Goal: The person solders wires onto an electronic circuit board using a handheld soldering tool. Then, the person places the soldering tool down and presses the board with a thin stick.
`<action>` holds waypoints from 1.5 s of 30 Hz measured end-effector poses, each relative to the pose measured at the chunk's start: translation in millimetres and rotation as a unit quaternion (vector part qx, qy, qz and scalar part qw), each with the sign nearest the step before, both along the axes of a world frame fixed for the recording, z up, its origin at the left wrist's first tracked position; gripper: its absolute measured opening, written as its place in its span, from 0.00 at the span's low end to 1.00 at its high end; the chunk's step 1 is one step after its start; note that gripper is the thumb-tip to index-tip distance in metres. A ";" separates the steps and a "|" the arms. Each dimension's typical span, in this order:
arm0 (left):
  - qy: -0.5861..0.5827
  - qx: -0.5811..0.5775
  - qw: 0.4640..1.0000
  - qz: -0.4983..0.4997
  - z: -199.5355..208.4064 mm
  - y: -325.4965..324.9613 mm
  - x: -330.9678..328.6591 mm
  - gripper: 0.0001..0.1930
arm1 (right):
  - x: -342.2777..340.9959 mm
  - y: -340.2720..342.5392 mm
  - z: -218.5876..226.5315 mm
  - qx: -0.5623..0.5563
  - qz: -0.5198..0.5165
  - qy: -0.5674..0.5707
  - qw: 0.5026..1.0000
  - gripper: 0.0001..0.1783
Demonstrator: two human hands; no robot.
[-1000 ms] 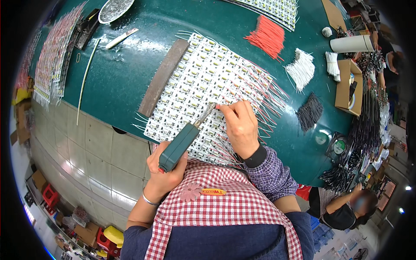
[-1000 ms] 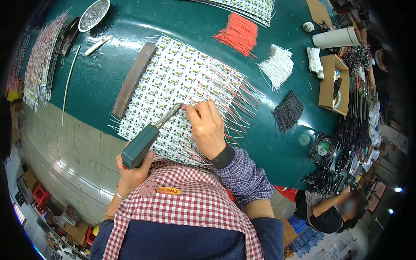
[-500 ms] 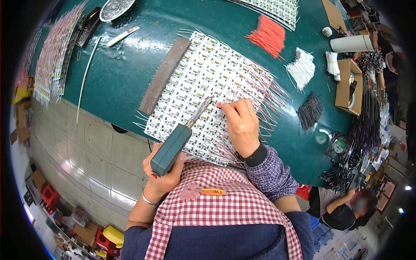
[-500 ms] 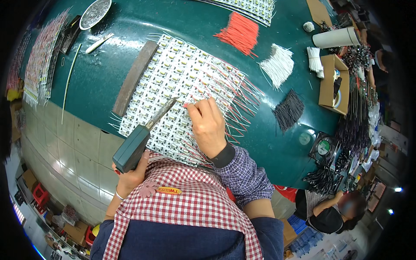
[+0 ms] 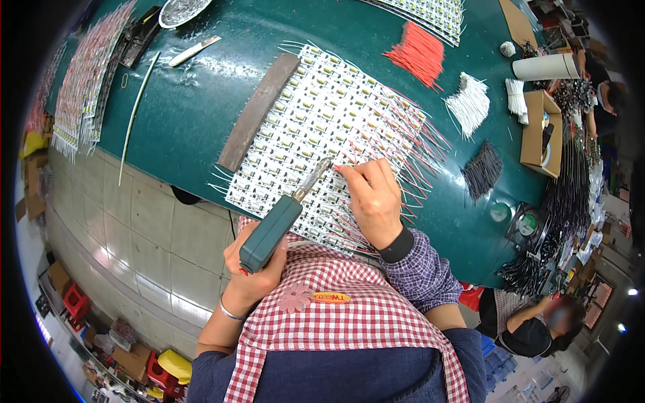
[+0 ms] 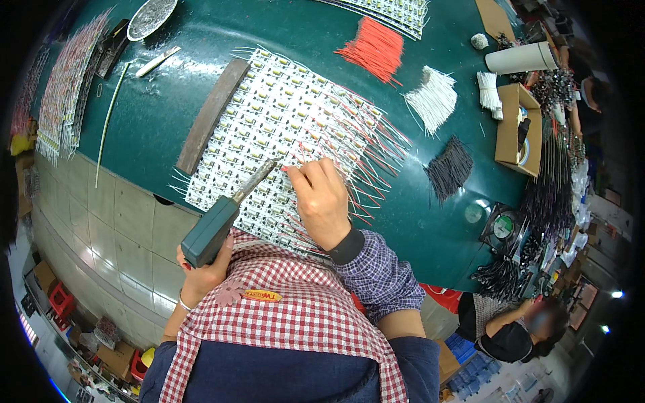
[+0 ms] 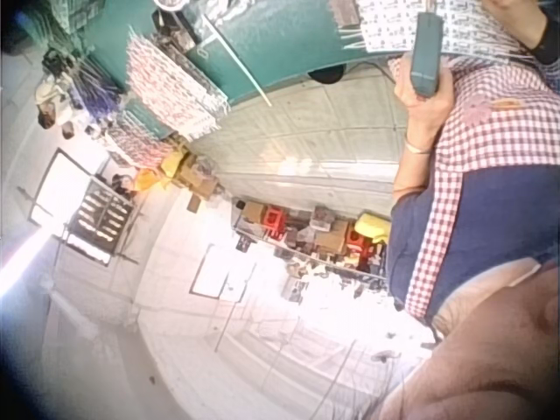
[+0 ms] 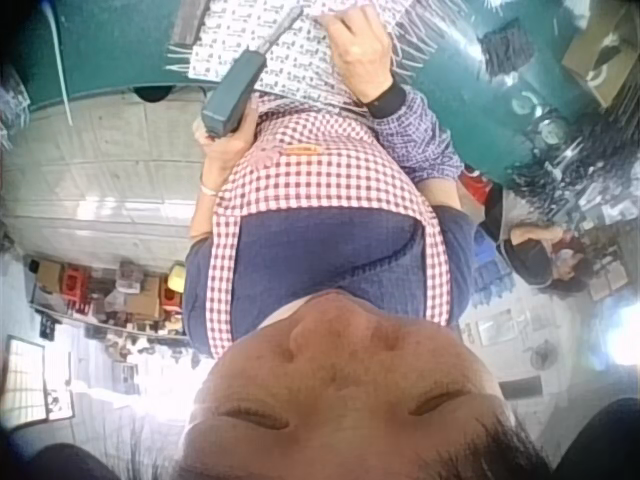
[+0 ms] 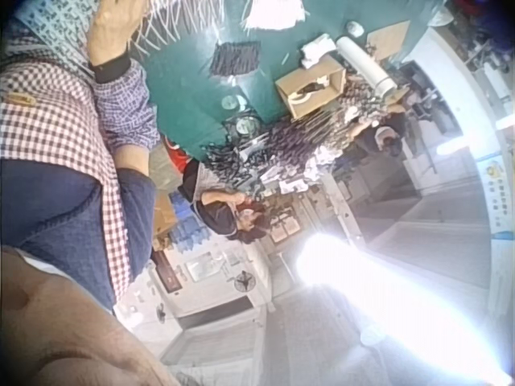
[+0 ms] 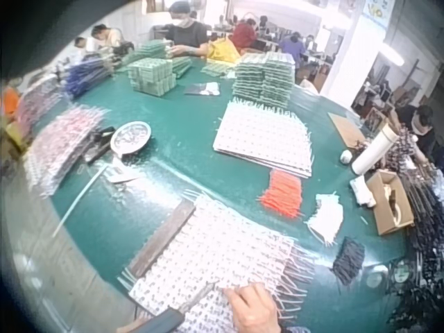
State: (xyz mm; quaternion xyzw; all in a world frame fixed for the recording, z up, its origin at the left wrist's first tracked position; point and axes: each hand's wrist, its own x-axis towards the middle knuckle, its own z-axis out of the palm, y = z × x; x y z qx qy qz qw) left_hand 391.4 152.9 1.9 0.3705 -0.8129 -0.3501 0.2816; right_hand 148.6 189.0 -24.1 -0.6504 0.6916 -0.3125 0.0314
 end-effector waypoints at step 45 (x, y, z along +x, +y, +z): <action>-0.031 -0.004 0.999 -0.014 0.6 2.8 0.8 0.07 | 2.2 2.1 1.6 0.031 0.009 0.010 0.999 0.19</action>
